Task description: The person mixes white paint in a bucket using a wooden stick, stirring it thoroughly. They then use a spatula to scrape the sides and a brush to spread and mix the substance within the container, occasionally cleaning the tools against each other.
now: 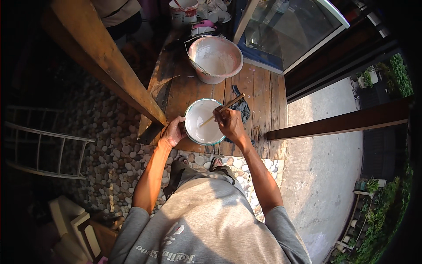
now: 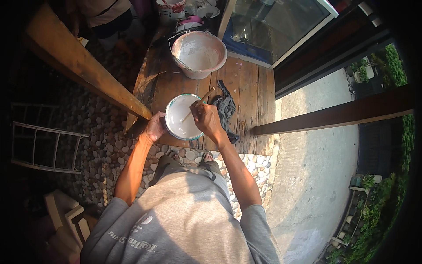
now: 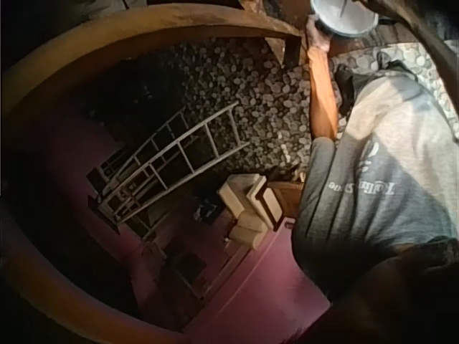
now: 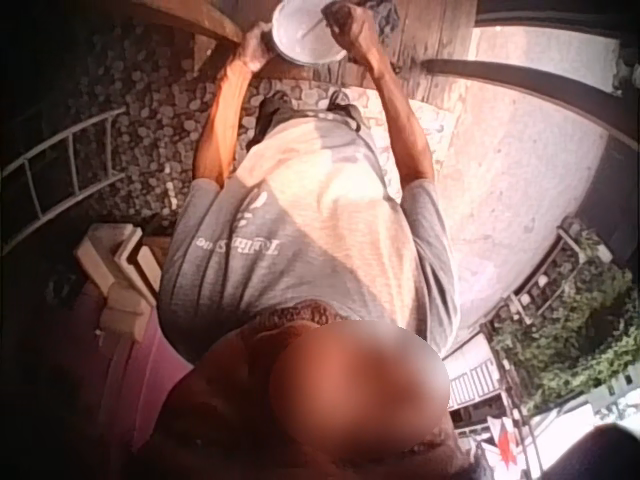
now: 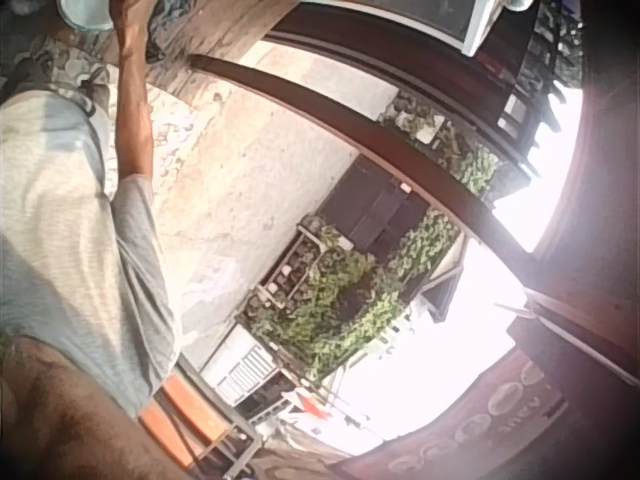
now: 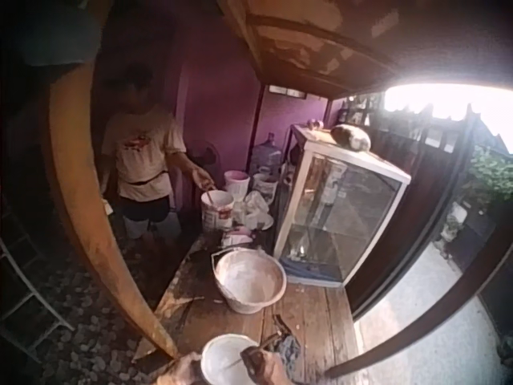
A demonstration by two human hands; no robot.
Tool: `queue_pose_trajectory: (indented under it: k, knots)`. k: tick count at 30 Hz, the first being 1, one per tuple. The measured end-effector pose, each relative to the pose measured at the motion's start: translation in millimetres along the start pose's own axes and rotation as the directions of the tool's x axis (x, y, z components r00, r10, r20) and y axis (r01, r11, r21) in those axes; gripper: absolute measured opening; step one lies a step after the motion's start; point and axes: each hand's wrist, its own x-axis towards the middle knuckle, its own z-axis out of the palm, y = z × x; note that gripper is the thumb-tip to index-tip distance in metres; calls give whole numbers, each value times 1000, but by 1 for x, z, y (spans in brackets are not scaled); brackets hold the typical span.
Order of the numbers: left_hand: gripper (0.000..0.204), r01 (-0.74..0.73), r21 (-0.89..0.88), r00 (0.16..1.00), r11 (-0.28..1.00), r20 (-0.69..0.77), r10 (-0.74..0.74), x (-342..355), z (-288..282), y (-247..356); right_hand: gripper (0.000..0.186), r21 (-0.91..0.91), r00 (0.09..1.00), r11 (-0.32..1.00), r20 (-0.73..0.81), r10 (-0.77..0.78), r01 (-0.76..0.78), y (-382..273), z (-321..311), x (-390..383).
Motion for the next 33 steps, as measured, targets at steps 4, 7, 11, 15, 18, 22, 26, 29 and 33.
queue_pose_trajectory:
  k: [4, 7, 11, 15, 18, 22, 26, 29, 33]
  knots:
    - [26, -9, 63, 1000, 998, 4, 9, -10, 19, 0, 12, 65, 982, 997, -179, 56, -45, -9, -17, 13]
    - [28, 2, 77, 1000, 997, -6, -1, -14, 24, -3, 12, -91, 985, 991, -147, 88, -102, -6, -40, -1]
    - [30, 19, 99, 999, 995, -28, -16, -12, 19, -17, 13, -122, 991, 986, -80, 105, -115, -18, -38, -29]
    - [29, -3, 102, 995, 995, -103, 13, -20, 30, -25, 13, 35, 989, 991, -53, 135, -133, -13, -25, -26]
    - [28, -20, 72, 993, 997, -117, 29, -21, 33, -30, 12, 90, 980, 994, -183, 76, -60, -4, -26, -18]
    - [26, -27, 23, 992, 999, -122, 30, -26, 32, -38, 8, -188, 984, 978, -169, 63, -95, -18, -44, -30]
    - [26, -48, -16, 991, 999, -126, 46, -34, 36, -44, 9, -246, 985, 964, -161, 59, -98, -19, -50, -55]
    - [27, -32, -78, 993, 996, -115, 23, -35, 23, -50, 19, 118, 866, 914, -295, 404, -387, -30, -52, -69]
    - [27, -59, -120, 990, 991, -133, 43, -44, 21, -54, 23, 455, 743, 816, -391, 543, -357, -33, -47, -89]
